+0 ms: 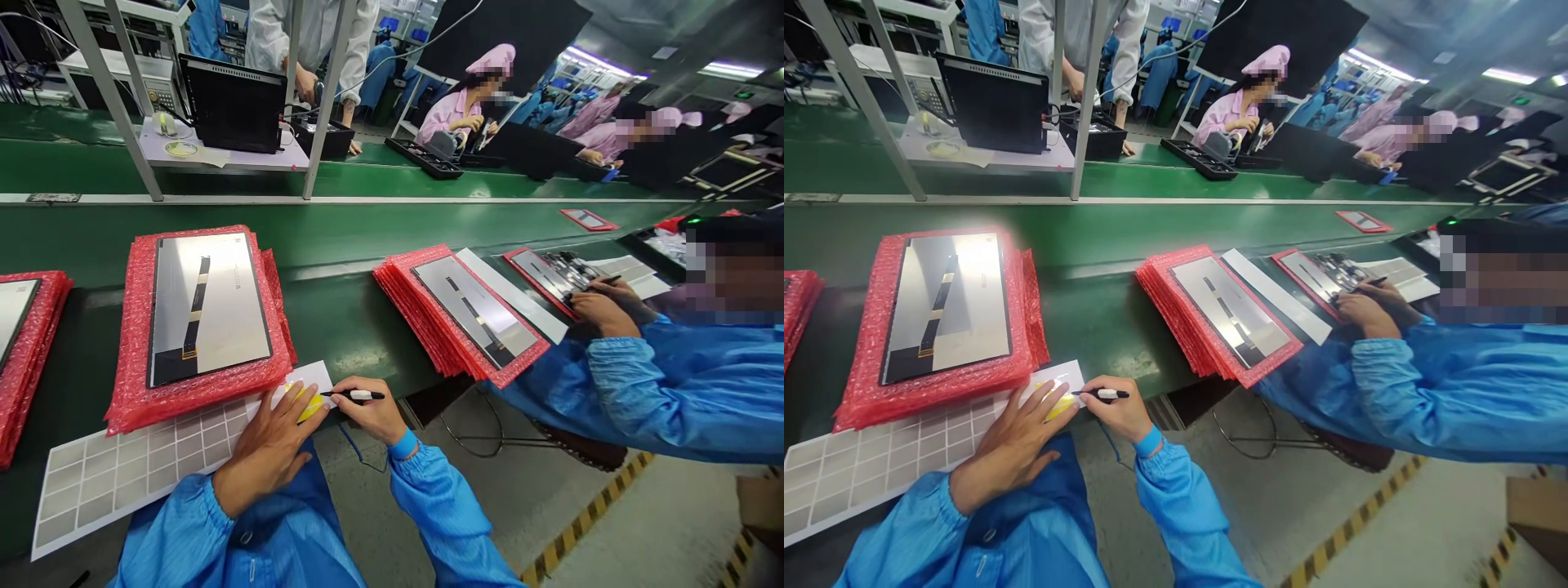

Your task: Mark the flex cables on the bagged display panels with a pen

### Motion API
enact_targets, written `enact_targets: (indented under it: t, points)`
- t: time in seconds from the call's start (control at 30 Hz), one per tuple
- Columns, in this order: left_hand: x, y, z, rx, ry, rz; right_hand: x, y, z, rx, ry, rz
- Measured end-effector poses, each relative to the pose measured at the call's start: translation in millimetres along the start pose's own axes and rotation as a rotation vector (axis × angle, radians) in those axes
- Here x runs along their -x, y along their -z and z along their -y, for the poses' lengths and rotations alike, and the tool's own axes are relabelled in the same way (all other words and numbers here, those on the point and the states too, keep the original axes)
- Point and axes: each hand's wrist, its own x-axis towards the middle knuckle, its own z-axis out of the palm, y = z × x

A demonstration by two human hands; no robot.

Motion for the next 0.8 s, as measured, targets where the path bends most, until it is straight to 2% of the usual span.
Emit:
enact_targets:
  t: [0.3,0.5,0.8]
  points:
    - [1.5,-8.4,7.3,0.046,-0.037,-0.070,-1.9,1.4,-2.7,0.025,0.013,0.031]
    - [0.4,-4.9,3.6,0.032,-0.019,-0.047,-0.7,1.3,-0.4,0.036,-0.005,0.021]
    - [2.5,-7.0,5.8,0.024,-0.037,-0.078,-0.8,1.2,-1.1,0.031,0.011,0.019]
